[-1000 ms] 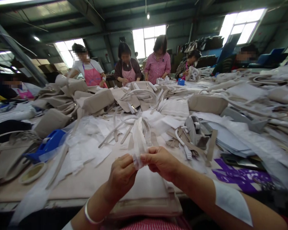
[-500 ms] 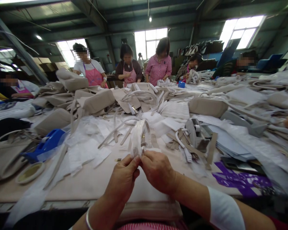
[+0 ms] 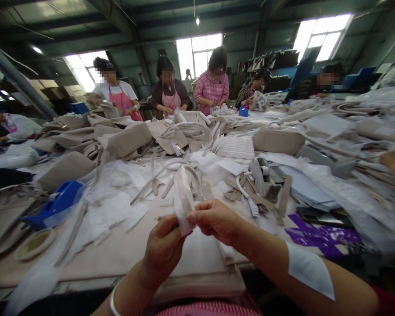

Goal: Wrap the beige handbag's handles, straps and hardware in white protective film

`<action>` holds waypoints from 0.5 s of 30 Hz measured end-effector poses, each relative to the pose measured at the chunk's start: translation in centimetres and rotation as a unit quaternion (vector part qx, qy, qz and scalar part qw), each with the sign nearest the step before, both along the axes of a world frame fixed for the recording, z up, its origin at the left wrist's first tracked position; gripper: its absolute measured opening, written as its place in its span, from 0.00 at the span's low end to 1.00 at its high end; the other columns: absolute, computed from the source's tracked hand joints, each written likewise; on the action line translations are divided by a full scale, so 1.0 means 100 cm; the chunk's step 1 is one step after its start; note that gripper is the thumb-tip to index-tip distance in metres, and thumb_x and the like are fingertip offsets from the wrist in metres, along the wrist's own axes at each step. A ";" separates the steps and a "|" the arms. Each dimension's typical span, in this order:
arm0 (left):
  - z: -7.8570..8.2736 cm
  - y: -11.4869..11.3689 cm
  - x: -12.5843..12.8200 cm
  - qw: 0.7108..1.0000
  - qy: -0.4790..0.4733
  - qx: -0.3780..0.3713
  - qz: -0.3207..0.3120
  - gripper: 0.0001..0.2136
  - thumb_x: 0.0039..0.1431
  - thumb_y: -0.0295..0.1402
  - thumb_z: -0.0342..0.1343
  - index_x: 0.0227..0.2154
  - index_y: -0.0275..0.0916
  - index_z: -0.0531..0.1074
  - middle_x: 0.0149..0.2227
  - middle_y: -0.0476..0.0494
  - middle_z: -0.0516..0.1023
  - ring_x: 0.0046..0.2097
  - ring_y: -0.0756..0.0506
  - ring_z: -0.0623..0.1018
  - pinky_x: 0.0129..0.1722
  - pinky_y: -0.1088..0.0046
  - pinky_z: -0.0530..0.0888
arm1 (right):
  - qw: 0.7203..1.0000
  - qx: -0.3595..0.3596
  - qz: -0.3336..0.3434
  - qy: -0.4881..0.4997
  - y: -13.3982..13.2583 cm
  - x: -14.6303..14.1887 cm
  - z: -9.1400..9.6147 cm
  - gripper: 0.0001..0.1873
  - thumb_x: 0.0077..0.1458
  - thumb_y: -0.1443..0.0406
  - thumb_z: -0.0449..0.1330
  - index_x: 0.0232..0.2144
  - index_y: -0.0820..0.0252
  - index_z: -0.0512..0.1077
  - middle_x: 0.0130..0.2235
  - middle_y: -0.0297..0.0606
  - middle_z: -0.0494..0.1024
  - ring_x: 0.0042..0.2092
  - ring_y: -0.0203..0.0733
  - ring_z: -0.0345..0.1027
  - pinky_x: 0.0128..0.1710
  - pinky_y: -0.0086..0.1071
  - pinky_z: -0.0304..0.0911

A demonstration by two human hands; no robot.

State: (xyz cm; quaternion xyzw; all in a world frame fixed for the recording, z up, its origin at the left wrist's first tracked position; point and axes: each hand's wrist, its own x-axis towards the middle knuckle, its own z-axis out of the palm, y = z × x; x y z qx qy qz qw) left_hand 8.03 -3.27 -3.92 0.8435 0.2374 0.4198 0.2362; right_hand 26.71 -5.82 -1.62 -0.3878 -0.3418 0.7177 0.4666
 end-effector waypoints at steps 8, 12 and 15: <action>0.014 0.003 -0.001 0.828 -0.141 -0.535 -0.094 0.13 0.53 0.42 0.65 0.35 0.36 0.76 0.23 0.54 0.60 0.23 0.55 0.58 0.21 0.80 0.59 | 0.811 0.421 -0.078 -0.400 -0.010 -0.002 0.000 0.12 0.59 0.66 0.59 0.23 0.62 0.71 0.26 0.34 0.68 0.29 0.35 0.60 0.30 0.30 0.55; 0.016 0.007 0.004 0.687 -0.228 -0.685 -0.083 0.19 0.45 0.42 0.70 0.26 0.36 0.67 0.20 0.61 0.51 0.21 0.58 0.46 0.17 0.84 0.45 | 0.641 0.565 -0.049 -0.517 -0.009 -0.002 -0.009 0.12 0.63 0.71 0.51 0.31 0.63 0.72 0.30 0.40 0.72 0.31 0.38 0.61 0.31 0.32 0.56; 0.016 0.006 0.007 0.731 -0.217 -0.646 -0.037 0.17 0.46 0.41 0.70 0.24 0.37 0.67 0.19 0.60 0.53 0.20 0.57 0.49 0.17 0.83 0.49 | 0.704 0.517 -0.031 -0.486 -0.007 0.002 -0.011 0.11 0.62 0.67 0.54 0.28 0.62 0.71 0.29 0.38 0.70 0.30 0.37 0.60 0.31 0.32 0.56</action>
